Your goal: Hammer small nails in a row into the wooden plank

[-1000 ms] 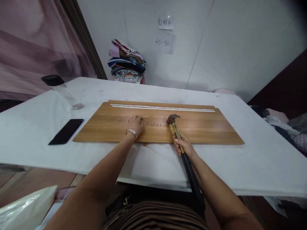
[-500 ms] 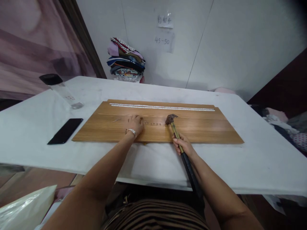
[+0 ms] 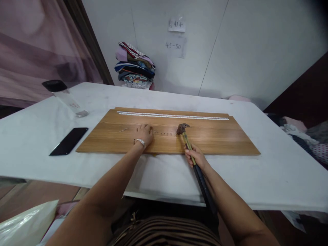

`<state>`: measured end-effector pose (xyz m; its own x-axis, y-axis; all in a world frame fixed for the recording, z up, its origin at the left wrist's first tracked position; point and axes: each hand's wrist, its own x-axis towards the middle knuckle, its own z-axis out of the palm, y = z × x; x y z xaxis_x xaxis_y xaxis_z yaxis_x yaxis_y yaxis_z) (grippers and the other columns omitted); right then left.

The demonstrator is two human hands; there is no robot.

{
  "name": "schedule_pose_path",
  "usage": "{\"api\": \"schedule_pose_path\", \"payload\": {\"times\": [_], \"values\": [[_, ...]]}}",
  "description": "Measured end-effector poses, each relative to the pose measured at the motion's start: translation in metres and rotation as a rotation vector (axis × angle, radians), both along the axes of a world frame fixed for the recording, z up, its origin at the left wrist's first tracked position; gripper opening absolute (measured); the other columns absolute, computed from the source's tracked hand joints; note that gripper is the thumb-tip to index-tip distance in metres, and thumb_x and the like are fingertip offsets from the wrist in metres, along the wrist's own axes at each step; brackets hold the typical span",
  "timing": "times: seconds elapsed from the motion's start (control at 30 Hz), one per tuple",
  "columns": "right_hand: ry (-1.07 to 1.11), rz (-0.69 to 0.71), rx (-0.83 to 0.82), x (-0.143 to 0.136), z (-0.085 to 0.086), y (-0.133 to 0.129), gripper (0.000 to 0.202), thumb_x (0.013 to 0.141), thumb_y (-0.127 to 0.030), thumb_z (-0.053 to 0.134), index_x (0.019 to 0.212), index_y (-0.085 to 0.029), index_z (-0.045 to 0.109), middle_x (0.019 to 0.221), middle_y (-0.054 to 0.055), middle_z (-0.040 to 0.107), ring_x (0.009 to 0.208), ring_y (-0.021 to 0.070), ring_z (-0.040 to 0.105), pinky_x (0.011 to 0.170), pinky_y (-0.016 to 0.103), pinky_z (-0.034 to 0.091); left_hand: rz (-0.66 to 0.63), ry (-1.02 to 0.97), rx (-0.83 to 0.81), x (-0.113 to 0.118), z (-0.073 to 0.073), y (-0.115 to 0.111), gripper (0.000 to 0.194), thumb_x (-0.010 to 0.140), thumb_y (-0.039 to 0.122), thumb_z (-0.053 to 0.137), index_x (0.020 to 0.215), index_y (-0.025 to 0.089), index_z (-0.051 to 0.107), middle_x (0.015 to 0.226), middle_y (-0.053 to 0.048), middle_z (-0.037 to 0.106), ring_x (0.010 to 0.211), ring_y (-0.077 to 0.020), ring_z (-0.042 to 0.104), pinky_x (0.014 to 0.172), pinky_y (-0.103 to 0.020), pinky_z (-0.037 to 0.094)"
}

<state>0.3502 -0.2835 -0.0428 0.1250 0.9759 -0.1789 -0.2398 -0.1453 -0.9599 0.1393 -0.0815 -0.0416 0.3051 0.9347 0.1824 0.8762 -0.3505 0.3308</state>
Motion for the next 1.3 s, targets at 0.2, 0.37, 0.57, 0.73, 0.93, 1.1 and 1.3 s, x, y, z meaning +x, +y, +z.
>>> {"api": "schedule_pose_path", "payload": {"times": [0.2, 0.37, 0.57, 0.73, 0.93, 1.1, 1.3], "values": [[0.013, -0.013, 0.022, 0.0, 0.0011, -0.0009, 0.039, 0.071, -0.045, 0.071, 0.092, -0.023, 0.047, 0.051, -0.014, 0.049, 0.029, 0.0065, 0.039, 0.027, 0.018, 0.033, 0.027, 0.051, -0.015, 0.0014, 0.0029, -0.0021, 0.035, 0.095, 0.026, 0.045, 0.112, 0.024, 0.075, 0.133, -0.01, 0.067, 0.127, -0.03, 0.056, 0.107, -0.046, 0.042], [0.023, -0.006, -0.001, -0.001, 0.0, -0.0005, 0.04, 0.07, -0.045, 0.072, 0.092, -0.023, 0.048, 0.051, -0.014, 0.049, 0.029, 0.0065, 0.039, 0.026, 0.018, 0.033, 0.029, 0.05, -0.012, 0.001, 0.0028, -0.0023, 0.035, 0.095, 0.028, 0.046, 0.114, 0.024, 0.075, 0.133, -0.009, 0.067, 0.126, -0.0305, 0.056, 0.106, -0.046, 0.043], [0.009, -0.002, 0.007, -0.0008, 0.0005, -0.0004, 0.038, 0.071, -0.045, 0.072, 0.091, -0.023, 0.048, 0.051, -0.013, 0.048, 0.03, 0.0065, 0.039, 0.026, 0.018, 0.033, 0.029, 0.053, -0.011, 0.0014, 0.0021, -0.0025, 0.036, 0.096, 0.028, 0.044, 0.115, 0.024, 0.074, 0.134, -0.009, 0.067, 0.126, -0.0294, 0.056, 0.107, -0.044, 0.042], [0.008, -0.003, 0.005, -0.0012, 0.0021, -0.0011, 0.039, 0.071, -0.046, 0.072, 0.092, -0.023, 0.048, 0.051, -0.013, 0.049, 0.03, 0.0062, 0.039, 0.027, 0.018, 0.034, 0.038, 0.059, -0.002, 0.0018, 0.0015, -0.0026, 0.036, 0.097, 0.028, 0.044, 0.115, 0.023, 0.074, 0.133, -0.009, 0.067, 0.126, -0.0288, 0.057, 0.107, -0.043, 0.041], [0.008, -0.011, -0.012, -0.0012, -0.004, -0.0015, 0.04, 0.07, -0.047, 0.072, 0.092, -0.023, 0.048, 0.051, -0.014, 0.049, 0.029, 0.0063, 0.039, 0.026, 0.018, 0.034, 0.028, 0.052, -0.002, 0.0018, 0.0022, -0.0034, 0.035, 0.096, 0.027, 0.045, 0.114, 0.023, 0.075, 0.133, -0.009, 0.068, 0.126, -0.0282, 0.057, 0.107, -0.043, 0.042], [0.004, -0.037, -0.003, -0.0018, -0.0067, -0.0009, 0.04, 0.07, -0.046, 0.072, 0.091, -0.023, 0.049, 0.051, -0.014, 0.049, 0.028, 0.006, 0.038, 0.025, 0.017, 0.032, 0.028, 0.037, -0.007, 0.0021, 0.002, -0.0035, 0.033, 0.096, 0.027, 0.046, 0.113, 0.025, 0.075, 0.133, -0.009, 0.068, 0.126, -0.028, 0.057, 0.107, -0.043, 0.042], [0.001, -0.019, -0.007, -0.001, -0.0016, -0.0019, 0.04, 0.07, -0.047, 0.072, 0.092, -0.023, 0.049, 0.052, -0.013, 0.049, 0.029, 0.0065, 0.039, 0.026, 0.018, 0.034, 0.026, 0.039, -0.001, 0.0014, -0.0002, -0.0025, 0.034, 0.096, 0.029, 0.046, 0.113, 0.024, 0.075, 0.133, -0.009, 0.067, 0.127, -0.0282, 0.056, 0.107, -0.043, 0.042]]}}
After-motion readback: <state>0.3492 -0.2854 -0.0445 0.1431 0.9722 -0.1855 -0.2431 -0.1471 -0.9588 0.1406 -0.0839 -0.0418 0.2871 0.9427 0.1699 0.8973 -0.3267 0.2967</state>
